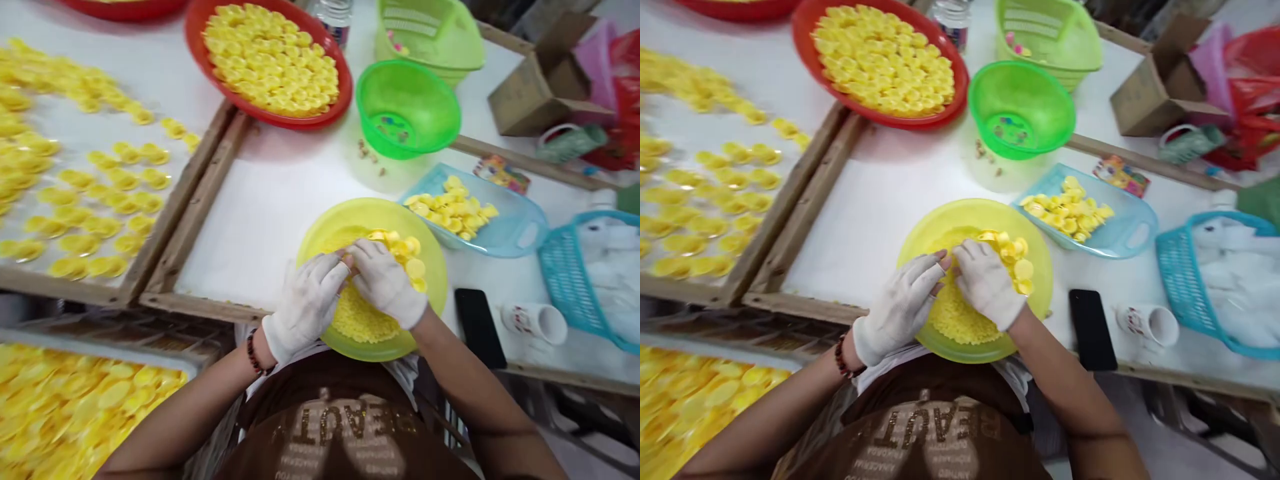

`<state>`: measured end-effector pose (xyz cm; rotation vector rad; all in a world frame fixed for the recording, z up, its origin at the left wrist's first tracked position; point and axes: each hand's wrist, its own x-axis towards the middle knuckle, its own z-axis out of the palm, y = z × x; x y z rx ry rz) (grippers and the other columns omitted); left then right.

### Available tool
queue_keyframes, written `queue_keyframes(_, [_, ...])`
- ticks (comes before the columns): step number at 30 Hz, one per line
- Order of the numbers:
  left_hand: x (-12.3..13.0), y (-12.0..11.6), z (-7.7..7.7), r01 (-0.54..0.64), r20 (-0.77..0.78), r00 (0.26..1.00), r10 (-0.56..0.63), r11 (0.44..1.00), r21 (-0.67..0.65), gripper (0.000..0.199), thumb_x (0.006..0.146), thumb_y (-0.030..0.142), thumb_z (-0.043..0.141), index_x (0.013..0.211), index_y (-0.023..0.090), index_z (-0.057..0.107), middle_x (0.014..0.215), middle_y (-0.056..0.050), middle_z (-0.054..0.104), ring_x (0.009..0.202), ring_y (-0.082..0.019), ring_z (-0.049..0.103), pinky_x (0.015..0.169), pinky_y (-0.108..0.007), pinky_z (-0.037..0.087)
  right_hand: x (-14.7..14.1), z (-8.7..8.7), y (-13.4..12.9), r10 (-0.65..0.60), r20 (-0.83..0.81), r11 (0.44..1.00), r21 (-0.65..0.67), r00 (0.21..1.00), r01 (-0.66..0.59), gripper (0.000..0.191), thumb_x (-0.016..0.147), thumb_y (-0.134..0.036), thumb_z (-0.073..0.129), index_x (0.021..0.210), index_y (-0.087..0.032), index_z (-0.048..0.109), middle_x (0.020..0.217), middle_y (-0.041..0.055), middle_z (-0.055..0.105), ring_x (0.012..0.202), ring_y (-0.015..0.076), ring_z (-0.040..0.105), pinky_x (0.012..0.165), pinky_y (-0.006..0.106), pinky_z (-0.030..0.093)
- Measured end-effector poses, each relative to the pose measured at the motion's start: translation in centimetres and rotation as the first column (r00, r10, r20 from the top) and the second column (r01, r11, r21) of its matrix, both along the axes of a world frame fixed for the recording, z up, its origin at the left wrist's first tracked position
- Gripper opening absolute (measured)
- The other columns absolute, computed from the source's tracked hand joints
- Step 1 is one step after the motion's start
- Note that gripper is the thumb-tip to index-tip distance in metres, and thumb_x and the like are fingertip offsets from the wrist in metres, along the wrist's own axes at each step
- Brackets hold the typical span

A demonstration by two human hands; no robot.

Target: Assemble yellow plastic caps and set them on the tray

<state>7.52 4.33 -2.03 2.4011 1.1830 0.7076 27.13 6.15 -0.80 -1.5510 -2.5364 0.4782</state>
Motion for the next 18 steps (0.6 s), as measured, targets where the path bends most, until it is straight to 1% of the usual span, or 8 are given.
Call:
queue_keyframes(2, [1.1, 1.2, 0.3, -0.009, -0.197, 0.980, -0.003, 0.998, -0.061, 0.037, 0.097, 0.010, 0.038, 0.130, 0.012, 0.055, 0.141, -0.021, 0.053, 0.126, -0.030, 0.056, 0.104, -0.049, 0.050, -0.6, 0.3, -0.4, 0.023, 0.078, 0.998, -0.059, 0.997, -0.018, 0.036, 0.090, -0.016, 0.049, 0.126, -0.015, 0.056, 0.121, 0.0141, 0.060, 0.108, 0.0288, 0.053, 0.096, 0.046, 0.046])
queue_keyframes(4, [2.4, 2.5, 0.4, -0.023, -0.349, 0.937, 0.000, 0.998, -0.063, 0.040, 0.095, 0.008, 0.040, 0.132, 0.010, 0.054, 0.142, -0.023, 0.050, 0.126, -0.033, 0.055, 0.103, -0.050, 0.049, -0.9, 0.6, -1.5, 0.025, 0.114, 0.996, -0.085, 0.993, -0.016, 0.034, 0.090, -0.018, 0.051, 0.124, -0.014, 0.056, 0.123, 0.0151, 0.058, 0.108, 0.0292, 0.051, 0.095, 0.047, 0.046])
queue_keyframes(7, [3.7, 4.5, 0.3, 0.017, -0.454, 0.891, -0.026, 1.000, -0.025, 0.041, 0.094, 0.013, 0.045, 0.134, 0.010, 0.054, 0.132, -0.022, 0.055, 0.117, -0.034, 0.058, 0.098, -0.047, 0.050, -0.3, 1.1, -3.9, 0.053, 0.122, 0.994, -0.103, 0.991, -0.040, 0.026, 0.094, -0.023, 0.050, 0.118, -0.016, 0.058, 0.117, 0.0125, 0.060, 0.105, 0.0285, 0.052, 0.093, 0.046, 0.046])
queue_keyframes(9, [4.3, 5.2, 0.3, 0.040, -0.499, 0.865, -0.058, 0.998, -0.047, 0.032, 0.095, 0.022, 0.048, 0.123, 0.012, 0.060, 0.118, -0.019, 0.060, 0.105, -0.034, 0.060, 0.089, -0.047, 0.052, 0.7, 1.7, -5.1, 0.088, 0.081, 0.989, -0.123, 0.993, -0.078, 0.022, 0.097, -0.027, 0.049, 0.116, -0.019, 0.059, 0.113, 0.0091, 0.062, 0.102, 0.0267, 0.054, 0.091, 0.044, 0.046])
queue_keyframes(11, [4.6, 5.1, 0.6, 0.067, -0.532, 0.840, -0.109, 0.993, -0.098, 0.026, 0.095, 0.029, 0.049, 0.111, 0.013, 0.063, 0.107, -0.017, 0.060, 0.097, -0.034, 0.060, 0.081, -0.047, 0.052, 2.0, 2.5, -5.2, 0.079, 0.030, 0.991, -0.107, 0.996, -0.075, 0.021, 0.100, -0.029, 0.048, 0.114, -0.021, 0.060, 0.114, 0.0074, 0.062, 0.102, 0.0247, 0.055, 0.090, 0.042, 0.046])
queue_keyframes(13, [5.0, 4.0, 1.4, 0.125, -0.541, 0.819, -0.190, 0.980, -0.155, 0.025, 0.095, 0.031, 0.049, 0.106, 0.014, 0.064, 0.102, -0.015, 0.061, 0.093, -0.032, 0.060, 0.079, -0.047, 0.051, 3.2, 3.2, -4.1, -0.013, 0.041, 1.000, -0.012, 0.999, 0.014, 0.020, 0.101, -0.026, 0.045, 0.113, -0.020, 0.060, 0.116, 0.0092, 0.062, 0.102, 0.0247, 0.054, 0.089, 0.041, 0.044])
queue_keyframes(15, [5.3, 2.4, 2.4, 0.178, -0.526, 0.808, -0.264, 0.962, -0.209, 0.023, 0.096, 0.031, 0.049, 0.104, 0.015, 0.063, 0.100, -0.014, 0.061, 0.091, -0.031, 0.060, 0.079, -0.047, 0.051, 3.8, 3.6, -1.9, -0.124, 0.122, 0.987, 0.116, 0.985, 0.110, 0.021, 0.100, -0.022, 0.043, 0.111, -0.018, 0.060, 0.114, 0.0122, 0.062, 0.101, 0.0265, 0.053, 0.087, 0.042, 0.042])
queue_keyframes(18, [5.4, 0.3, 3.9, 0.210, -0.450, 0.833, -0.321, 0.937, -0.280, 0.023, 0.098, 0.034, 0.047, 0.107, 0.019, 0.062, 0.104, -0.012, 0.061, 0.090, -0.028, 0.061, 0.080, -0.044, 0.053, 3.7, 3.0, 2.0, -0.173, 0.304, 0.971, 0.210, 0.937, 0.112, 0.018, 0.099, -0.021, 0.046, 0.107, -0.016, 0.061, 0.108, 0.0146, 0.063, 0.098, 0.0289, 0.051, 0.083, 0.043, 0.038])
